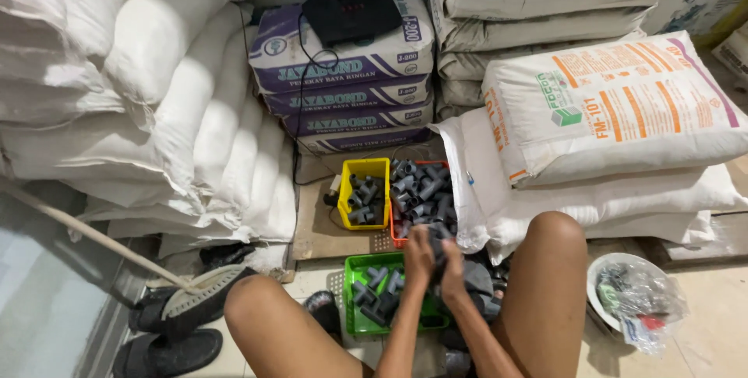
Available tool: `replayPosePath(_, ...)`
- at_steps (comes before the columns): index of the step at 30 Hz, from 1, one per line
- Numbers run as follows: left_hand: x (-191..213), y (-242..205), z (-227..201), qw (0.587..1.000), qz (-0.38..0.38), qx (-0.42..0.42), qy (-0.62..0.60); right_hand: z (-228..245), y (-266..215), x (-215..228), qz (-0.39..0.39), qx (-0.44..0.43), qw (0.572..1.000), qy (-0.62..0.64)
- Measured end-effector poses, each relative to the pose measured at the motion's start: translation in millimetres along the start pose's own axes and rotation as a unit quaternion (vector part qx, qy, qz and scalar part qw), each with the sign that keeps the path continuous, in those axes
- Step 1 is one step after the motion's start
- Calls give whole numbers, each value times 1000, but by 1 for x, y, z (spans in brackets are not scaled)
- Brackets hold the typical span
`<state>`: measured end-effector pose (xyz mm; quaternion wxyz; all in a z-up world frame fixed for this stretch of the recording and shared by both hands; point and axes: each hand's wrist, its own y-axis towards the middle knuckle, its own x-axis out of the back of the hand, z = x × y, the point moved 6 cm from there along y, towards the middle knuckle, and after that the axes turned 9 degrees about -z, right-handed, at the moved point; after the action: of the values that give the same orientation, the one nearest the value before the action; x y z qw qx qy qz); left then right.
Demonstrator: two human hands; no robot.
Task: Sorting and organizing grey plastic pipe fittings from containers into a basket
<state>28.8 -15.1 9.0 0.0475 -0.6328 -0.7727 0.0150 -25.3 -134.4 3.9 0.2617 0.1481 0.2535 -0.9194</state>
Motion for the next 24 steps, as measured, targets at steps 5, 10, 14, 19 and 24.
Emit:
replayPosePath(5, 2, 18, 65, 918, 74, 253, -297, -13, -20, -3, 22, 44, 996, -68)
replayPosePath(10, -38, 19, 171, 837, 59, 464, -285, 3, -10, -16, 47, 83, 985, -143)
replayPosePath(14, -13, 19, 132, 940, 37, 281, -191, 0, -13, -19, 74, 115, 971, -197)
replayPosePath(19, 16, -12, -36, 998, 31, 10, -49, -14, -22, 2, 98, 141, 952, -255)
replayPosePath(24, -19, -26, -11, 987, 120, 45, -96, -5, -2, -12, 134, 167, 920, -328)
